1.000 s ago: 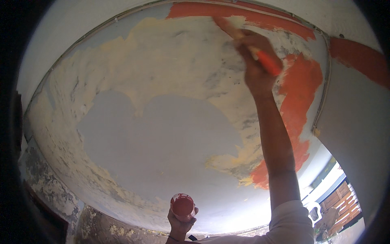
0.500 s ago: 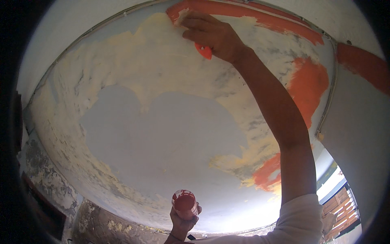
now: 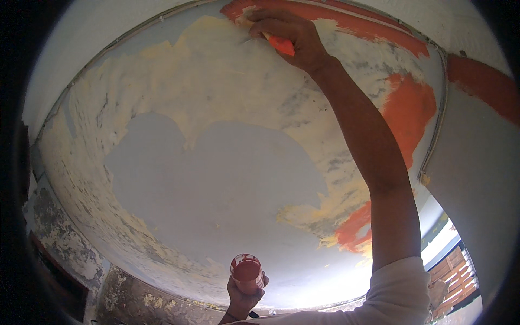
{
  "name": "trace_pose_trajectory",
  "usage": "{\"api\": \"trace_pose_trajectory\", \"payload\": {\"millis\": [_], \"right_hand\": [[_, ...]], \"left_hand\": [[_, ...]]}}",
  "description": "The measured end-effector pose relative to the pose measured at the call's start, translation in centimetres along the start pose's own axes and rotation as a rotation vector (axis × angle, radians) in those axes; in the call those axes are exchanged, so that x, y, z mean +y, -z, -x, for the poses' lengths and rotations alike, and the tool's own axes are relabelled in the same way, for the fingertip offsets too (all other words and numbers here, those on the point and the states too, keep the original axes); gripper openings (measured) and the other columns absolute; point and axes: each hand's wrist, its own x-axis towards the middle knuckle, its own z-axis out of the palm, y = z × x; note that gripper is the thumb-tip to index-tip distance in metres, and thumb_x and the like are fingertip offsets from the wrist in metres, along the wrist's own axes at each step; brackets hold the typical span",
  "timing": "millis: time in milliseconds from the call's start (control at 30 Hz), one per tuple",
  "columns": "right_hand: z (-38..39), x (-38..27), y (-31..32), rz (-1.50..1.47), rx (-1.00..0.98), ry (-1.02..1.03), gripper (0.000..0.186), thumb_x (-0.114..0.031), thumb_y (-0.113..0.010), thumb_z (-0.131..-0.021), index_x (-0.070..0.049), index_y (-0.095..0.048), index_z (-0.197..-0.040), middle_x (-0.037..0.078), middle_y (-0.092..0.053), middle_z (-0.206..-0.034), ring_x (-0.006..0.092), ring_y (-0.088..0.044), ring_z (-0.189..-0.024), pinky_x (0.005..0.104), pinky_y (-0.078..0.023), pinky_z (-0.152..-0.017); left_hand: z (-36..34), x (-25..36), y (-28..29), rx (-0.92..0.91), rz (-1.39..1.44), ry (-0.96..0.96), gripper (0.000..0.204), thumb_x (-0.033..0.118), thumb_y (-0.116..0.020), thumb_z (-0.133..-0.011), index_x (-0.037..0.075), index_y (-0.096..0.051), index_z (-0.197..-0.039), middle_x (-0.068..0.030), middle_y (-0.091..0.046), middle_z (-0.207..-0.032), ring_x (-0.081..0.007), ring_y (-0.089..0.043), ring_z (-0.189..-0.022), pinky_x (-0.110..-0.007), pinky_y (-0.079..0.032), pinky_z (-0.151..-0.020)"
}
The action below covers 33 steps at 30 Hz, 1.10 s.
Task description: The person paints a ceiling with red paint using a brush and a small container. They repeatedly dip the brush into the container and apply paint to the ceiling surface in broad strokes.
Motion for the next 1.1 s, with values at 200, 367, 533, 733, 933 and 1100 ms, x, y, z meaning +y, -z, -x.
{"api": "trace_pose_trajectory", "payload": {"millis": [200, 367, 533, 733, 933, 1100], "right_hand": [[0.2, -0.6, 1.7, 0.101, 0.021, -0.069, 0.030, 0.017, -0.061, -0.091, -0.003, -0.076, -0.110, 0.011, -0.068, -0.134, 0.0226, -0.068, -0.121, 0.0331, -0.062, -0.100], [0.8, -0.6, 2.9, 0.081, 0.076, -0.109, 0.034, 0.014, -0.071, -0.081, -0.009, -0.074, -0.107, 0.008, -0.072, -0.130, 0.0265, -0.067, -0.127, 0.0364, -0.059, -0.100], [1.1, -2.1, 4.0, 0.274, 0.083, -0.143, 0.033, 0.008, -0.074, -0.082, -0.011, -0.075, -0.108, 0.009, -0.072, -0.129, 0.0275, -0.070, -0.120, 0.0366, -0.062, -0.096], [2.7, -2.7, 5.8, 0.312, 0.125, -0.209, 0.035, 0.015, -0.065, -0.086, -0.007, -0.075, -0.111, 0.011, -0.071, -0.129, 0.0250, -0.070, -0.120, 0.0343, -0.063, -0.097], [4.8, -2.1, 7.8, 0.280, 0.153, -0.265, 0.036, 0.019, -0.061, -0.088, -0.005, -0.075, -0.111, 0.011, -0.071, -0.128, 0.0237, -0.070, -0.120, 0.0333, -0.063, -0.097], [5.2, -4.2, 8.0, 0.542, 0.161, -0.313, 0.035, 0.014, -0.066, -0.084, -0.011, -0.075, -0.108, 0.009, -0.073, -0.126, 0.0246, -0.071, -0.116, 0.0334, -0.062, -0.094]], "left_hand": [[0.2, -0.1, -0.2, -0.011, -0.026, -0.017, 0.063, 0.054, -0.054, -0.098, 0.006, -0.057, -0.139, -0.0202, -0.063, -0.120, -0.0391, -0.060, -0.110, -0.051, -0.068, -0.065], [-0.1, 0.1, 0.2, -0.014, -0.027, -0.011, 0.062, 0.054, -0.052, -0.099, 0.006, -0.057, -0.139, -0.0208, -0.064, -0.120, -0.0401, -0.060, -0.111, -0.051, -0.068, -0.064], [-0.3, -0.4, -0.3, -0.046, -0.041, -0.012, 0.061, 0.053, -0.051, -0.100, 0.006, -0.057, -0.139, -0.0211, -0.064, -0.121, -0.0410, -0.060, -0.112, -0.051, -0.068, -0.064], [-0.4, -0.6, -0.3, -0.002, -0.006, 0.039, 0.060, 0.051, -0.053, -0.099, 0.008, -0.057, -0.140, -0.0203, -0.063, -0.121, -0.0425, -0.059, -0.112, -0.053, -0.067, -0.065], [-0.3, -0.8, -0.6, -0.003, 0.005, 0.060, 0.061, 0.052, -0.055, -0.097, 0.008, -0.056, -0.141, -0.0198, -0.062, -0.123, -0.0423, -0.058, -0.112, -0.054, -0.067, -0.067], [-0.6, -0.6, 0.5, -0.009, -0.037, 0.027, 0.061, 0.052, -0.056, -0.097, 0.009, -0.057, -0.140, -0.0196, -0.063, -0.121, -0.0420, -0.059, -0.111, -0.052, -0.066, -0.065]]}}
